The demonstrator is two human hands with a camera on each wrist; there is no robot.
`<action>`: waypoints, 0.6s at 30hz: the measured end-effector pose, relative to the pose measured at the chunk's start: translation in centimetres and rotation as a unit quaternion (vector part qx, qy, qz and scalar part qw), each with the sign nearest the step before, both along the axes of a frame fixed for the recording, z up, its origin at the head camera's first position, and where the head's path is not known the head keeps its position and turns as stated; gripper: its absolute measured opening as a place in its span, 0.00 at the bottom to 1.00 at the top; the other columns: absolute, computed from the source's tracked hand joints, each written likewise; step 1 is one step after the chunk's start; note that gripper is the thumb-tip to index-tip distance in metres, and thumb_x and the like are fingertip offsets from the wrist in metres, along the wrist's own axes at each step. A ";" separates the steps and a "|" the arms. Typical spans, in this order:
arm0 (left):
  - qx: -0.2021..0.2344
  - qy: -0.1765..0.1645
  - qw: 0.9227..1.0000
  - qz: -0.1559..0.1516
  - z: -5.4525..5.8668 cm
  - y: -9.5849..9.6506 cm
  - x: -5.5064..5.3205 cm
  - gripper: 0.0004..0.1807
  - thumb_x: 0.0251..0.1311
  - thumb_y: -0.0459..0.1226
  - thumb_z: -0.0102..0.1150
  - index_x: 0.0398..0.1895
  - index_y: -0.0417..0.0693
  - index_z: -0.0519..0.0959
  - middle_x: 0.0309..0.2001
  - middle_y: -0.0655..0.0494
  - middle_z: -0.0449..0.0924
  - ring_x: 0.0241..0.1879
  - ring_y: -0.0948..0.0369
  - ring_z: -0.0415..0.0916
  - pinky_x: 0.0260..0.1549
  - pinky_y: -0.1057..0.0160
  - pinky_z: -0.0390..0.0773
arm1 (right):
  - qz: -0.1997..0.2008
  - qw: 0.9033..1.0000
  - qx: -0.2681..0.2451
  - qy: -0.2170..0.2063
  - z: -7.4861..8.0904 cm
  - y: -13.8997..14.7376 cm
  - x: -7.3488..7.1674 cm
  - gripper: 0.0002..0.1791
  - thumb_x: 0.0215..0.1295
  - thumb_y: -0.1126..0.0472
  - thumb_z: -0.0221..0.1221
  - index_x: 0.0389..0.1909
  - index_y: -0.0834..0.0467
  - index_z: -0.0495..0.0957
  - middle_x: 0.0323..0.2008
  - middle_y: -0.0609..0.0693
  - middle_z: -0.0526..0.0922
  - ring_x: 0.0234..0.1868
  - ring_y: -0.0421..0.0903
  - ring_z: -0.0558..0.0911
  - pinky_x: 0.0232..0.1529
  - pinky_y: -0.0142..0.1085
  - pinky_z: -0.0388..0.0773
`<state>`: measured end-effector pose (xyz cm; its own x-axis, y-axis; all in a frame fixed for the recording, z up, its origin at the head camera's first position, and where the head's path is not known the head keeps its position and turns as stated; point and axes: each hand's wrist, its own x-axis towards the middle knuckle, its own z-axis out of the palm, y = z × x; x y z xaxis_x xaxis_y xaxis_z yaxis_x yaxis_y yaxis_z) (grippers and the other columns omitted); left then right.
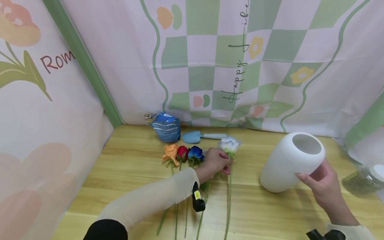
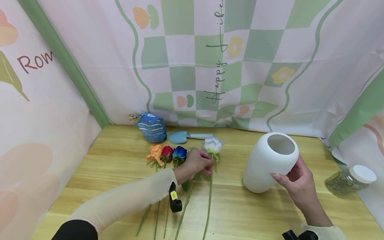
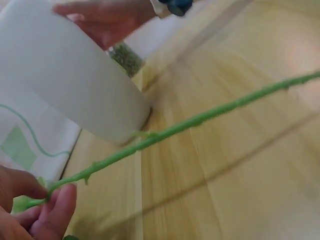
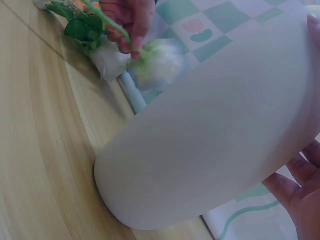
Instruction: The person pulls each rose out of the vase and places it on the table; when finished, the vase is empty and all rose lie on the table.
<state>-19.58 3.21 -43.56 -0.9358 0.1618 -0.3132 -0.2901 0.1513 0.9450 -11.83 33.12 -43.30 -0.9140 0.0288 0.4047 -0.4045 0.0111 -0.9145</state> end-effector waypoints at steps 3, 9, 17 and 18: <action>-0.025 0.010 1.000 -0.011 -0.4 -0.2 -0.2 0.03 0.56 0.23 0.66 0.34 0.33 0.83 0.28 0.45 0.84 0.19 0.53 0.84 0.26 0.56 0.88 | 0.000 1.000 0.004 -0.001 -0.1 0.0 0.1 0.41 0.54 0.87 0.55 0.70 0.60 0.65 0.57 0.41 0.80 0.54 0.32 0.80 0.52 0.17 0.77; -0.046 0.035 0.998 -0.014 -1.3 -0.7 -0.5 0.05 0.54 0.22 0.66 0.34 0.33 0.85 0.26 0.49 0.85 0.17 0.57 0.82 0.23 0.57 0.87 | 0.000 1.000 -0.002 -0.003 -0.1 -0.1 0.1 0.41 0.54 0.87 0.55 0.70 0.59 0.65 0.57 0.41 0.80 0.55 0.32 0.80 0.53 0.17 0.77; -0.014 0.037 0.999 -0.015 -1.3 -0.9 -0.4 0.09 0.55 0.22 0.63 0.40 0.32 0.84 0.32 0.40 0.87 0.16 0.60 0.81 0.23 0.58 0.87 | 0.014 1.000 -0.011 0.012 -0.2 -0.2 -0.1 0.42 0.53 0.88 0.54 0.70 0.61 0.65 0.57 0.43 0.80 0.55 0.33 0.80 0.53 0.18 0.77; 0.002 0.040 0.999 -0.019 -1.2 -0.9 -0.3 0.10 0.56 0.22 0.62 0.41 0.32 0.83 0.33 0.39 0.87 0.16 0.61 0.81 0.23 0.58 0.88 | 0.010 1.000 -0.008 0.009 -0.1 -0.1 -0.1 0.41 0.53 0.88 0.54 0.70 0.61 0.65 0.57 0.42 0.80 0.55 0.33 0.80 0.53 0.18 0.77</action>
